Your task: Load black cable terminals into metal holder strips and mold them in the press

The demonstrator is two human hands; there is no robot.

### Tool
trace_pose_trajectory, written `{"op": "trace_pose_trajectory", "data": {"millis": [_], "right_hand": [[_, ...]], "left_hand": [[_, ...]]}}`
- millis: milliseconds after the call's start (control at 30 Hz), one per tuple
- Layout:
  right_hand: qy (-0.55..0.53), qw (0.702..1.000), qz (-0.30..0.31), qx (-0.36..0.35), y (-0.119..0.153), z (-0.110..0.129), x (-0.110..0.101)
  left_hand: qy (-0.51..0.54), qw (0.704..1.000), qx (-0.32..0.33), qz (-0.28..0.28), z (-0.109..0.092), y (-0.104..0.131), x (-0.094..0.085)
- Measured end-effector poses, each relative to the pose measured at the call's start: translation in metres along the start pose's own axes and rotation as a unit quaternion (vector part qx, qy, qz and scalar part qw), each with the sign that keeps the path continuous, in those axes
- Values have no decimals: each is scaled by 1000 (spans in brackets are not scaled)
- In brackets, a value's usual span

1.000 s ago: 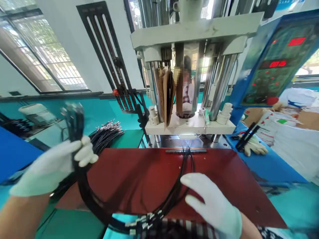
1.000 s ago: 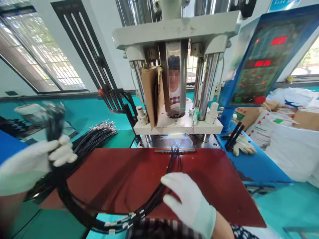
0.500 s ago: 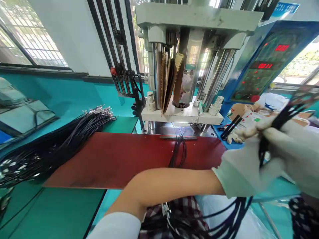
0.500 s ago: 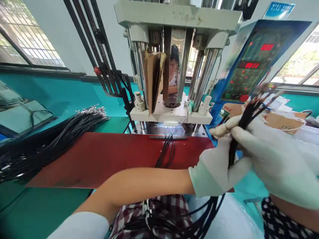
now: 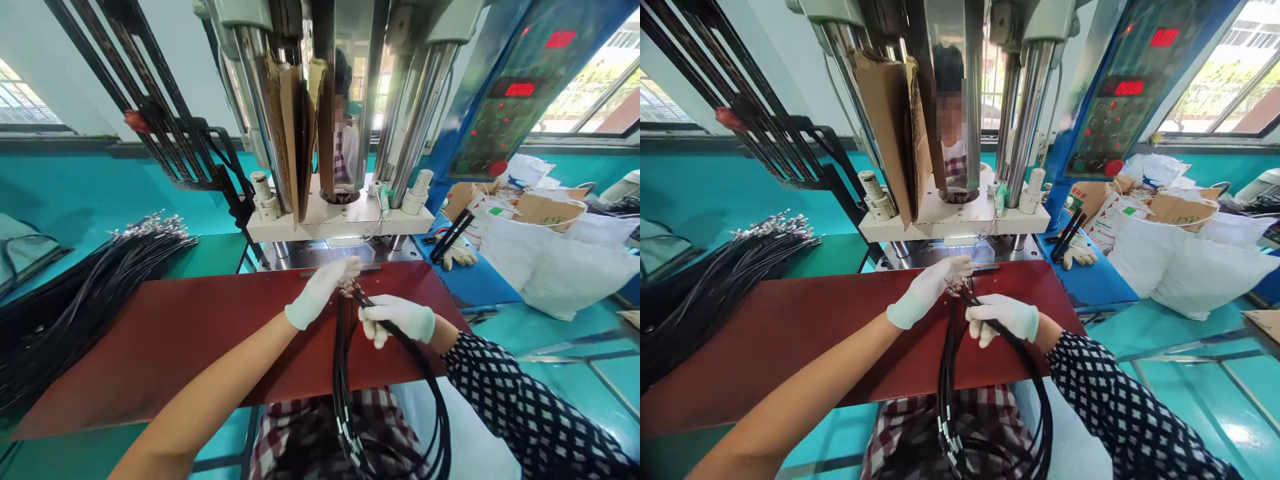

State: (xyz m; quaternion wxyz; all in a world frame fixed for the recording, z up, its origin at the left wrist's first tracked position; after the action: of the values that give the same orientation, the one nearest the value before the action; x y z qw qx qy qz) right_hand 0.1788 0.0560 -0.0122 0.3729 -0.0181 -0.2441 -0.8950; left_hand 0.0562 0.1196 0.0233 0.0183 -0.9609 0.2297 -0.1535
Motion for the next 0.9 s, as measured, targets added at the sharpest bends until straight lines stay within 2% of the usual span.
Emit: {"op": "trace_pose_trajectory", "data": {"millis": [100, 233, 300, 367, 400, 433, 467, 533, 567, 633, 733, 800, 900], "right_hand": [[-54, 997, 37, 36, -26, -7, 21], [-130, 991, 7, 24, -38, 0, 23], [-130, 991, -4, 7, -39, 6, 24], [-110, 994, -9, -12, -39, 13, 25], [-96, 995, -10, -19, -39, 15, 25], [-83, 996, -12, -21, -38, 17, 24], [-72, 997, -14, -20, -38, 17, 24], [-57, 998, -13, -15, -39, 15, 24], [-53, 998, -12, -14, -40, 15, 24], [-44, 999, -19, -18, -40, 15, 23], [-11, 999, -46, -12, -35, 15, 19], [10, 998, -59, 8, -31, 13, 17], [9, 998, -53, 33, -28, 6, 19]], "left_hand": [[-31, 999, -5, 30, 6, 11, 6], [-116, 991, -16, 61, 5, 23, 12], [-142, 989, -12, 38, -1, 23, -4], [-239, 970, 28, -46, -14, 20, -36], [-328, 938, 49, -95, -21, 19, -52], [-434, 889, 59, -133, -25, 17, -65], [-539, 828, 56, -144, -26, 13, -72], [-691, 716, 24, -97, -13, 0, -75], [-729, 682, 8, -61, -4, -7, -72], [-764, 645, -5, -5, 9, -18, -62], [-781, 623, -18, 35, 16, -18, -51], [-787, 614, -33, 45, 15, -6, -50], [-809, 583, -72, 20, 10, 17, -60]]}}
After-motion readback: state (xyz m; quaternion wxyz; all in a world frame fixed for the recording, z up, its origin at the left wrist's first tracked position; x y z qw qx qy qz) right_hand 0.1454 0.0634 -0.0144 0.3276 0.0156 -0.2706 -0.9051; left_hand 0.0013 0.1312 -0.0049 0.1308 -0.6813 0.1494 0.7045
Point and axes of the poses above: each hand's wrist, its own y-axis away from the middle knuckle, its own x-axis out of the palm, z = x × y, the point moved 8 cm from there along -y, towards the middle knuckle, and after that the axes turned 1 degree about -x, right-handed, at the moved point
